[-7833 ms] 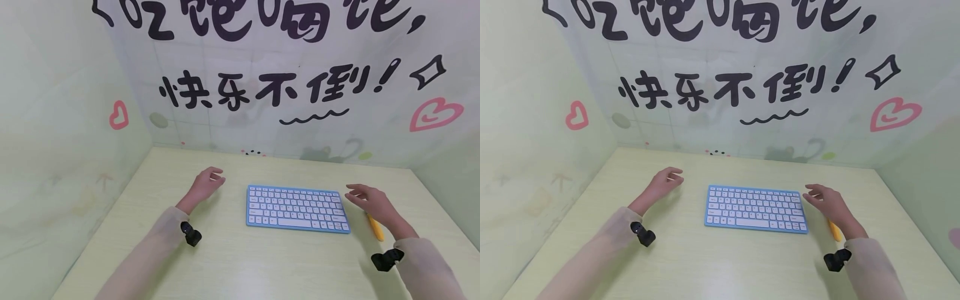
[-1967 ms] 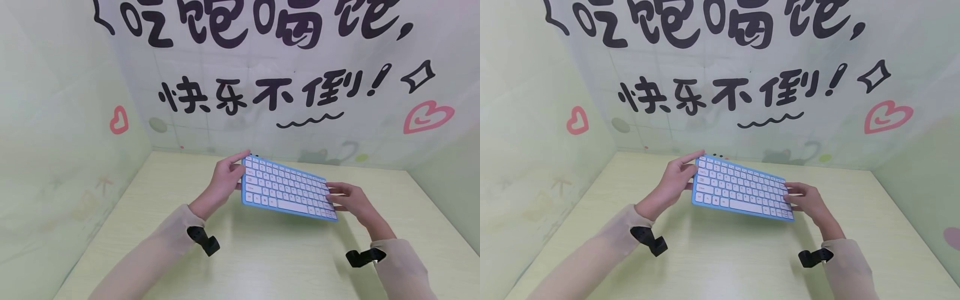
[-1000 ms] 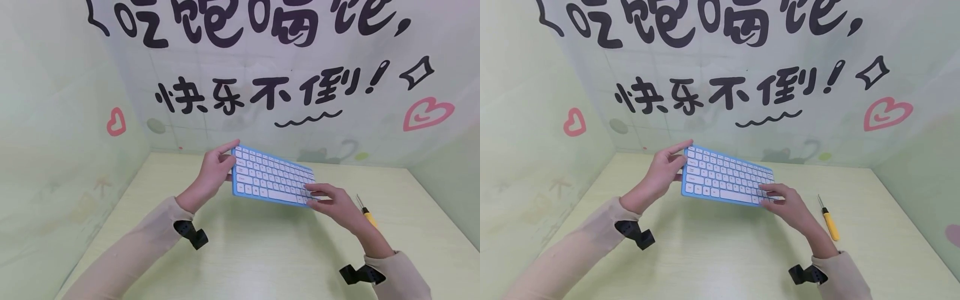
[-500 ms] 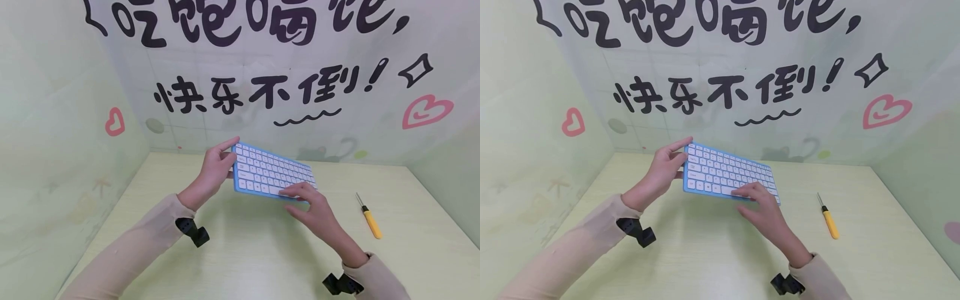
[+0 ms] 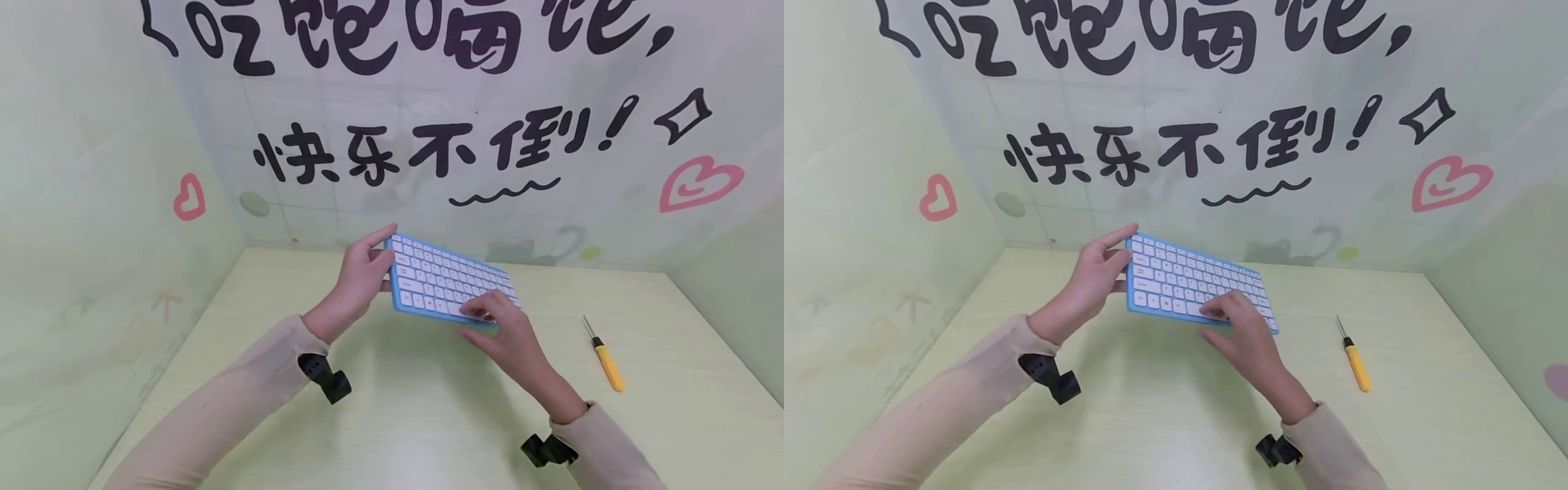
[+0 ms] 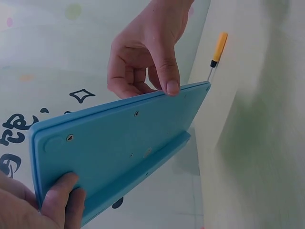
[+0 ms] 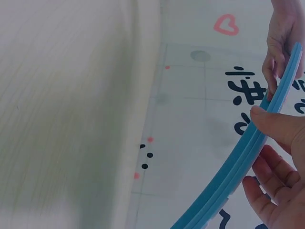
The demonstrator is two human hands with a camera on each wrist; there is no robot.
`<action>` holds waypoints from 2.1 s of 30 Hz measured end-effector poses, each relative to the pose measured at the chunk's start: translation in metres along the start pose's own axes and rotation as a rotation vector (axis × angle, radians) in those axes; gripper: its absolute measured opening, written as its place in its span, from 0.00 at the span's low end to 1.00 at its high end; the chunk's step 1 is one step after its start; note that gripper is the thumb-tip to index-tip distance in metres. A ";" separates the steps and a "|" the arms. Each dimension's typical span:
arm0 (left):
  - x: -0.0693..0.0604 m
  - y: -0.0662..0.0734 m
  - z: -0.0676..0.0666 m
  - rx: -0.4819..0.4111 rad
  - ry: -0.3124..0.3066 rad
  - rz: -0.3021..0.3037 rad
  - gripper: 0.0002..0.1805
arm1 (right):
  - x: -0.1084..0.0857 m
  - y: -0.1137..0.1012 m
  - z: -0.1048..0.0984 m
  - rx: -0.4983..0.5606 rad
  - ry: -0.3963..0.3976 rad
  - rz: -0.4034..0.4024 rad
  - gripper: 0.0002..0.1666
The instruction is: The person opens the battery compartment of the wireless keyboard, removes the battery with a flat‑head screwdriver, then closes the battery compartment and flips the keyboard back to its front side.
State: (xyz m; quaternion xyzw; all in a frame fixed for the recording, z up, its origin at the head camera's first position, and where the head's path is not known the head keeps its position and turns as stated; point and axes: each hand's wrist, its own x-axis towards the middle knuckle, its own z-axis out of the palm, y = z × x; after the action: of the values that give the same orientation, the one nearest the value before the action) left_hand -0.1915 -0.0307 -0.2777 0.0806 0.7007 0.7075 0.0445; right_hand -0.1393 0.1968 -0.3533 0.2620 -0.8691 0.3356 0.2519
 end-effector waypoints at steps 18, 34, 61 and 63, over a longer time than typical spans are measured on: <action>0.003 0.002 0.017 -0.092 0.040 -0.072 0.29 | 0.001 0.009 0.002 -0.271 0.157 -0.141 0.15; -0.001 0.014 0.041 -0.286 0.041 -0.091 0.38 | 0.004 0.009 0.000 -0.280 0.253 -0.097 0.12; 0.011 0.035 0.060 -0.389 0.035 -0.084 0.42 | 0.009 0.006 -0.014 -0.141 0.308 -0.064 0.09; 0.013 0.034 0.060 -0.359 0.018 -0.065 0.42 | 0.008 0.005 -0.015 -0.127 0.317 -0.052 0.09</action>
State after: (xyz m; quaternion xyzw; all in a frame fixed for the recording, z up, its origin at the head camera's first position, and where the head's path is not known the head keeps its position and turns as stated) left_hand -0.1917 0.0305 -0.2432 0.0422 0.5658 0.8200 0.0747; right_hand -0.1443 0.2080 -0.3406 0.2119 -0.8307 0.3106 0.4106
